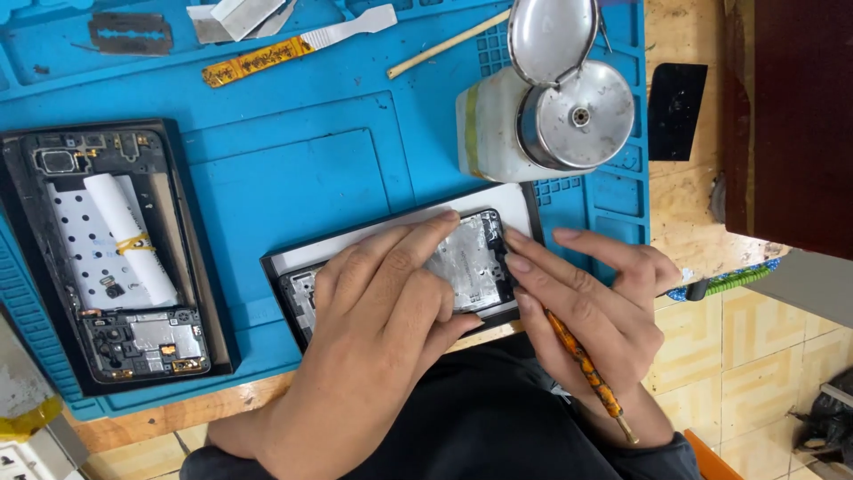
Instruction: Cleaning adhesive residue from the frame of a mobile phone screen using a precision tool.
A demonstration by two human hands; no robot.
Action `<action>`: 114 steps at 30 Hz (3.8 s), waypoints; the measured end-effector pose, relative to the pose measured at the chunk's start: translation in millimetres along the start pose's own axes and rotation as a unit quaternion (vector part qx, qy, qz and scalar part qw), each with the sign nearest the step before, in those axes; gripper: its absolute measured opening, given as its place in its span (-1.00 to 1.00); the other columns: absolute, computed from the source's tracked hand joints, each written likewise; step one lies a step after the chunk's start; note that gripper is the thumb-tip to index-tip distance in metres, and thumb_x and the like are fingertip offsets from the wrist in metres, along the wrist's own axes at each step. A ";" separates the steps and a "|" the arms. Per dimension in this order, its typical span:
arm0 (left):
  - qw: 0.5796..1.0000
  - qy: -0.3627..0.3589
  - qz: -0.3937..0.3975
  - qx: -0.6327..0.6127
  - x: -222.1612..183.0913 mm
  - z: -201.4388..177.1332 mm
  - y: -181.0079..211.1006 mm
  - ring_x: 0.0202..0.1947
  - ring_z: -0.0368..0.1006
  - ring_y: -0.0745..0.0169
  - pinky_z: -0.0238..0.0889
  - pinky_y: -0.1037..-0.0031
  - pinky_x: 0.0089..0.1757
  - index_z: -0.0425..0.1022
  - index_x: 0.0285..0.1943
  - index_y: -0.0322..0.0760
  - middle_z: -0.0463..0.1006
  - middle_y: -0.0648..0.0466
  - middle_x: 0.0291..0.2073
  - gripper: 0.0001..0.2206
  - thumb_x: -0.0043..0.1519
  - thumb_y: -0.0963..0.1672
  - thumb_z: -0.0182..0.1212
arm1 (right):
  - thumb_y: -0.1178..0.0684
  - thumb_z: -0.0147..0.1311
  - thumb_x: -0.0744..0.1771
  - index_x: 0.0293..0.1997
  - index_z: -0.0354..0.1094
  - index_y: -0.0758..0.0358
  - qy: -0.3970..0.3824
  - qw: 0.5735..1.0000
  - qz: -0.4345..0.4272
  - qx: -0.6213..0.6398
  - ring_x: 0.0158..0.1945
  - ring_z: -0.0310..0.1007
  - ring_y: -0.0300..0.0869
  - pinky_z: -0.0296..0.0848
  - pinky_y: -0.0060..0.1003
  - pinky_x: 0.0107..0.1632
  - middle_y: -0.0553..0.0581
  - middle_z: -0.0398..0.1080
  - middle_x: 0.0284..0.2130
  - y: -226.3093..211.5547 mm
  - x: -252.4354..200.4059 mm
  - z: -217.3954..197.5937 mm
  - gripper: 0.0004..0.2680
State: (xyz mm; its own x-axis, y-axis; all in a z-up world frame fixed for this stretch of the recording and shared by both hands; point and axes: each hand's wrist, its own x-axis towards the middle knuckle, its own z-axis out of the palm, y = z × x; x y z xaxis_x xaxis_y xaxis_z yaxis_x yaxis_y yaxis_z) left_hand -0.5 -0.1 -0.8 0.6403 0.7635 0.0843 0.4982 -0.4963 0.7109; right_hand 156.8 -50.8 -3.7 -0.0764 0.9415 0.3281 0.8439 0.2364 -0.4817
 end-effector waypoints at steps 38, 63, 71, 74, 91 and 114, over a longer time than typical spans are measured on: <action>0.999 -0.002 0.015 0.029 -4.0 -2.1 -4.2 -0.02 0.20 0.07 0.01 0.29 -0.08 0.10 -0.48 -0.23 0.30 -0.04 -0.01 -0.74 -0.01 -0.13 0.20 | 0.25 -0.04 0.24 -0.31 0.30 0.33 0.023 0.995 0.041 -0.086 -0.19 0.31 -0.02 -0.11 -0.28 -0.03 0.23 0.37 -0.25 -20.9 -3.5 13.2 -0.95; 1.000 0.007 0.019 0.020 -4.4 -3.0 -3.3 -0.03 0.20 0.07 -0.01 0.31 -0.10 0.06 -0.48 -0.23 0.30 -0.04 -0.03 -0.71 -0.02 -0.14 0.20 | 0.27 -0.07 0.24 -0.33 0.30 0.34 0.014 0.995 0.063 -0.070 -0.19 0.27 -0.08 -0.13 -0.32 -0.05 0.25 0.37 -0.25 -26.3 1.5 10.0 -0.95; 0.999 0.005 0.021 0.033 -4.2 -2.3 -4.5 -0.03 0.20 0.09 -0.01 0.32 -0.10 0.08 -0.49 -0.23 0.30 -0.03 -0.02 -0.71 -0.02 -0.14 0.22 | 0.25 -0.05 0.24 -0.33 0.32 0.34 0.023 0.993 0.072 -0.092 -0.18 0.27 -0.09 -0.12 -0.33 -0.05 0.22 0.37 -0.26 -27.0 0.1 12.7 -0.94; 0.999 0.004 0.018 0.038 -4.4 -2.4 -4.6 -0.03 0.20 0.09 0.00 0.31 -0.09 0.10 -0.48 -0.23 0.29 -0.03 -0.01 -0.72 -0.02 -0.13 0.21 | 0.27 -0.05 0.23 -0.33 0.32 0.36 0.021 0.994 0.072 -0.082 -0.17 0.26 -0.08 -0.11 -0.33 -0.04 0.23 0.37 -0.26 -25.4 3.3 15.1 -0.94; 0.999 -0.002 0.024 0.035 -4.5 -2.3 -2.7 -0.01 0.19 0.09 0.00 0.30 -0.09 0.06 -0.50 -0.21 0.29 -0.04 -0.01 -0.70 -0.03 -0.13 0.22 | 0.23 -0.08 0.24 -0.30 0.31 0.34 0.016 0.997 0.061 -0.041 -0.14 0.25 -0.05 -0.03 -0.31 -0.03 0.24 0.37 -0.25 -18.1 2.6 11.1 -0.93; 1.000 -0.006 0.004 0.022 -1.2 0.2 -3.6 -0.02 0.19 0.15 -0.03 0.33 -0.09 0.09 -0.52 -0.20 0.27 -0.02 0.02 -0.78 0.08 -0.12 0.07 | 0.30 -0.04 0.21 -0.34 0.31 0.39 0.012 0.997 0.064 -0.029 -0.16 0.24 0.00 0.09 -0.33 -0.05 0.29 0.36 -0.28 -15.3 5.0 12.8 -0.94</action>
State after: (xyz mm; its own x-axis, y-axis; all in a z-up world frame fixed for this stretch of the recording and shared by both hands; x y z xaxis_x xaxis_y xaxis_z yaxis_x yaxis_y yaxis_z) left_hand -2.9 0.7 -3.6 0.6509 0.7547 0.0820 0.5182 -0.5207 0.6785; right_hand 136.7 -46.6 -5.1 0.0457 0.9567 0.2874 0.8754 0.1002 -0.4729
